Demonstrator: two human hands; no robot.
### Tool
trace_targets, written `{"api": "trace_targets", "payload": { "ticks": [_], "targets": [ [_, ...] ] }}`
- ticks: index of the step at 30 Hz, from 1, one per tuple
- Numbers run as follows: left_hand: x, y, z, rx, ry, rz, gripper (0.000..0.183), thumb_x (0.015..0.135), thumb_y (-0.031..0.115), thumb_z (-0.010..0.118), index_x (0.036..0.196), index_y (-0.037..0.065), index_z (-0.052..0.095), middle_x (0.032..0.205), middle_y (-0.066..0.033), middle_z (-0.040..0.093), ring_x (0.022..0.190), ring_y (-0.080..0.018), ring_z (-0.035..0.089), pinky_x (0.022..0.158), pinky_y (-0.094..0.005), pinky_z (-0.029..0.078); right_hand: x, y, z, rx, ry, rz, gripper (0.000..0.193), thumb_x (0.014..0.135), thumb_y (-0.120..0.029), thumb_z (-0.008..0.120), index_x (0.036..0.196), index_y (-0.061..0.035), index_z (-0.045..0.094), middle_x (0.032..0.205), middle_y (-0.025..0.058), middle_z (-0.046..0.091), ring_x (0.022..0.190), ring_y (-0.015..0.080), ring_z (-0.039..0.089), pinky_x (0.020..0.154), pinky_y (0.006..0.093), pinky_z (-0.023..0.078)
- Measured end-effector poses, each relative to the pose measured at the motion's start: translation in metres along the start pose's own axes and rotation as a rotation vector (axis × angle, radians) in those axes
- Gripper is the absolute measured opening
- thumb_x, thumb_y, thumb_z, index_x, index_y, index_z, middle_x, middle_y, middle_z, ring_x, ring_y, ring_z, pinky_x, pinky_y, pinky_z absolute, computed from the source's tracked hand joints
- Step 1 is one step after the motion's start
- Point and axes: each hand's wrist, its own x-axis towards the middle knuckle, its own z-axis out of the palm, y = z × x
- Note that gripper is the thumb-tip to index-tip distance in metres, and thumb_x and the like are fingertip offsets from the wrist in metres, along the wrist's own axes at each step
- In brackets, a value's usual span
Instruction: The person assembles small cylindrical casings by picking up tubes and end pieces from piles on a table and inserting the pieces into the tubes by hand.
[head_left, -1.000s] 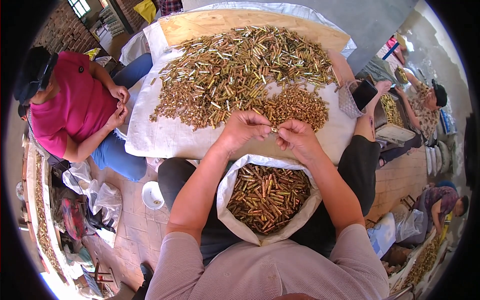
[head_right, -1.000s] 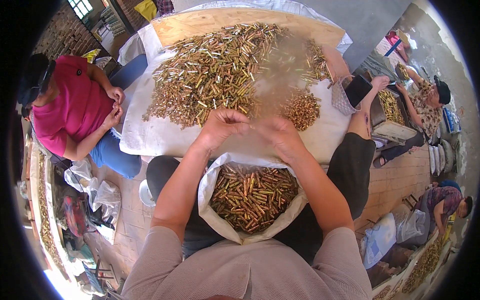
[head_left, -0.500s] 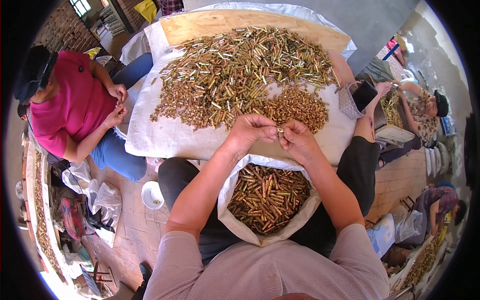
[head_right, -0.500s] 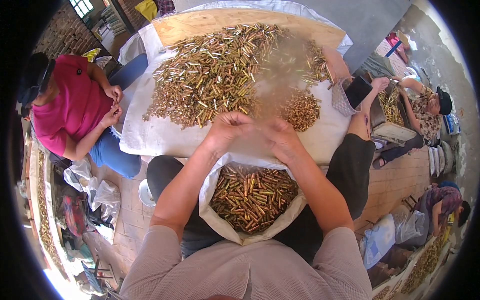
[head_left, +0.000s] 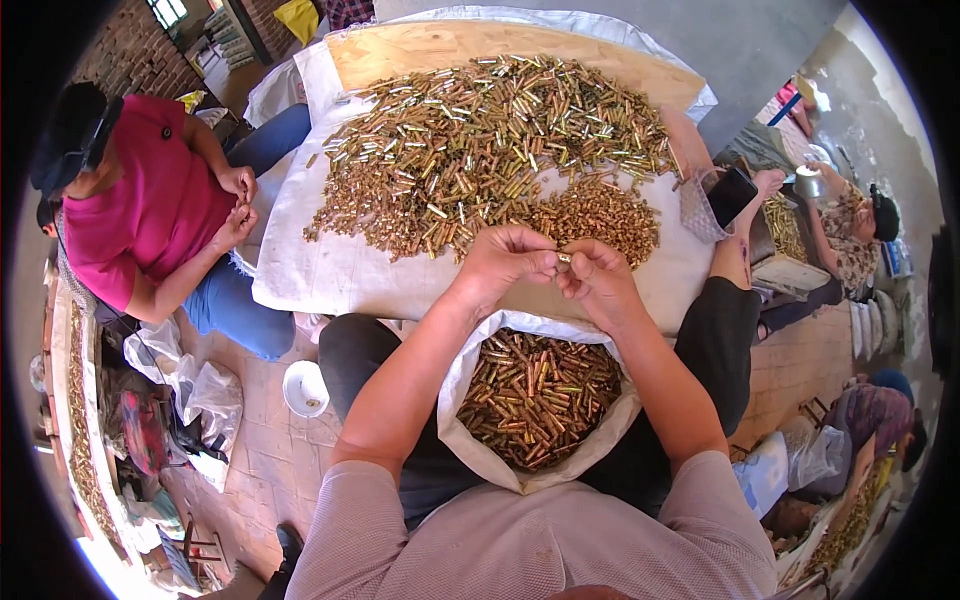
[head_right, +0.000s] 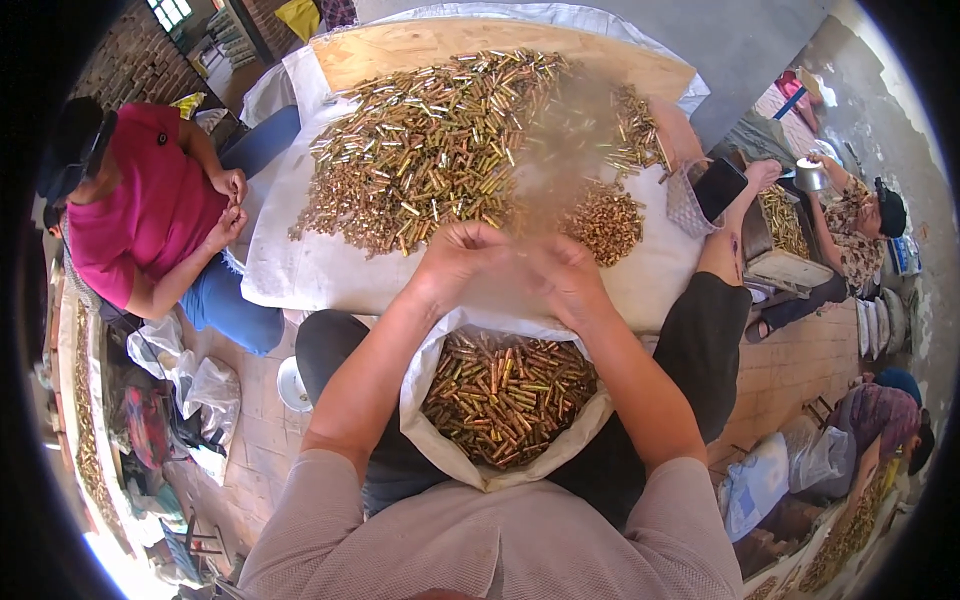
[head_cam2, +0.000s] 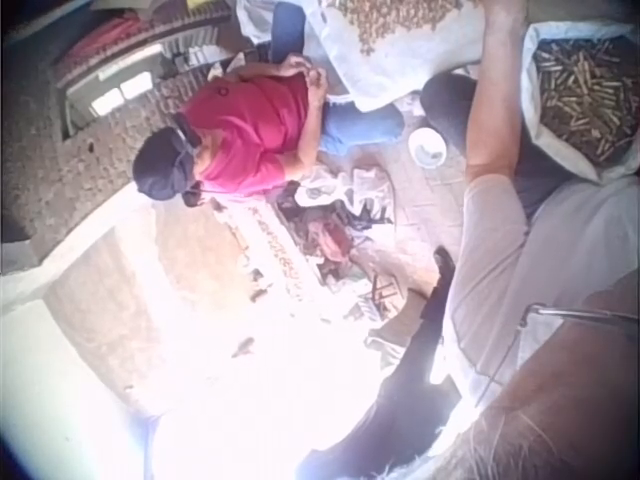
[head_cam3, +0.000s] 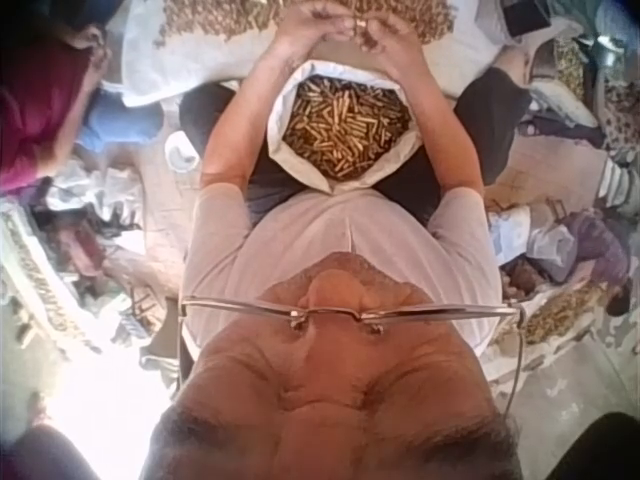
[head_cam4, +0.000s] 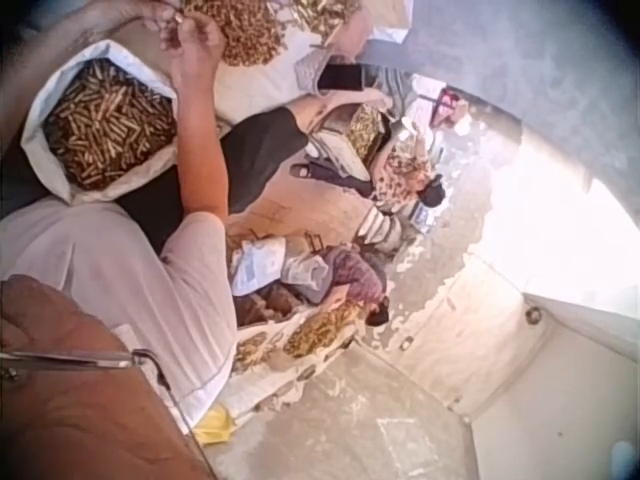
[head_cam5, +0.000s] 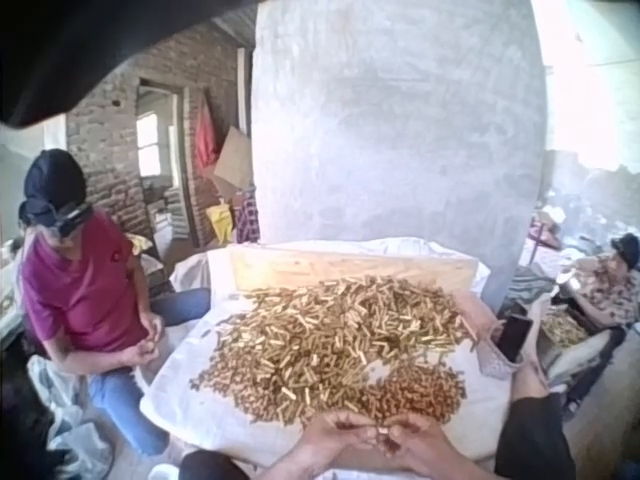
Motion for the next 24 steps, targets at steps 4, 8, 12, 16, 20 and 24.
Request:
{"api": "trace_targets", "payload": {
  "ticks": [4, 8, 12, 16, 20, 24],
  "targets": [
    [0.001, 0.016, -0.009, 0.18, 0.0, -0.034, 0.017, 0.087, 0.009, 0.075, 0.1, -0.001, 0.07, 0.085, -0.0052, 0.071, 0.076, -0.0127, 0.065, 0.068, -0.0265, 0.054, -0.002, -0.01, 0.003, -0.139, 0.008, 0.021, 0.017, 0.092, -0.013, 0.069, 0.106, -0.0037, 0.066, 0.083, 0.0059, 0.069, 0.069, 0.0144, 0.064, 0.059, 0.0259, 0.051],
    [0.01, 0.019, -0.056, 0.719, 0.168, 0.07, 0.016, 0.09, 0.012, 0.069, 0.102, 0.001, 0.07, 0.084, -0.0024, 0.07, 0.075, -0.0085, 0.064, 0.064, -0.0248, 0.051, -0.012, -0.03, 0.007, -0.342, -0.164, 0.15, 0.011, 0.092, -0.01, 0.067, 0.1, -0.002, 0.068, 0.079, 0.0043, 0.067, 0.065, 0.0107, 0.061, 0.056, 0.0239, 0.047],
    [0.014, 0.006, -0.074, 1.255, 0.243, 0.13, 0.021, 0.084, 0.012, 0.07, 0.104, 0.006, 0.071, 0.081, -0.0092, 0.071, 0.071, -0.0228, 0.068, 0.066, -0.0348, 0.052, -0.016, -0.044, 0.021, -0.574, -0.492, 0.289, 0.011, 0.091, -0.011, 0.068, 0.094, 0.0003, 0.07, 0.078, 0.0021, 0.066, 0.064, 0.0066, 0.058, 0.057, 0.0214, 0.044],
    [0.021, -0.01, -0.072, 1.42, 0.251, 0.109, 0.022, 0.079, 0.014, 0.071, 0.099, 0.007, 0.072, 0.085, -0.0156, 0.07, 0.078, -0.0325, 0.068, 0.072, -0.0412, 0.053, 0.006, -0.019, -0.013, -0.728, -0.392, 0.228, 0.015, 0.092, -0.013, 0.068, 0.096, 0.002, 0.07, 0.079, 0.0011, 0.066, 0.066, 0.0074, 0.058, 0.059, 0.0231, 0.045],
    [0.02, -0.019, -0.065, 1.621, 0.302, 0.08, 0.016, 0.081, 0.016, 0.066, 0.091, 0.004, 0.07, 0.092, -0.02, 0.07, 0.086, -0.0368, 0.068, 0.08, -0.0469, 0.054, 0.024, 0.001, -0.02, -1.114, -0.354, -0.167, 0.015, 0.09, -0.014, 0.069, 0.098, -0.0009, 0.07, 0.082, 0.0062, 0.068, 0.07, 0.0156, 0.062, 0.065, 0.0303, 0.049],
    [0.024, -0.021, -0.066, 1.621, 0.349, 0.078, 0.018, 0.08, 0.02, 0.068, 0.09, 0.006, 0.072, 0.091, -0.0196, 0.069, 0.087, -0.0371, 0.066, 0.081, -0.0463, 0.053, 0.038, 0.018, -0.022, -1.482, -0.353, -0.369, 0.011, 0.085, -0.012, 0.069, 0.092, -0.0037, 0.068, 0.084, 0.0133, 0.066, 0.072, 0.0285, 0.065, 0.068, 0.0364, 0.052]
  ]
}}
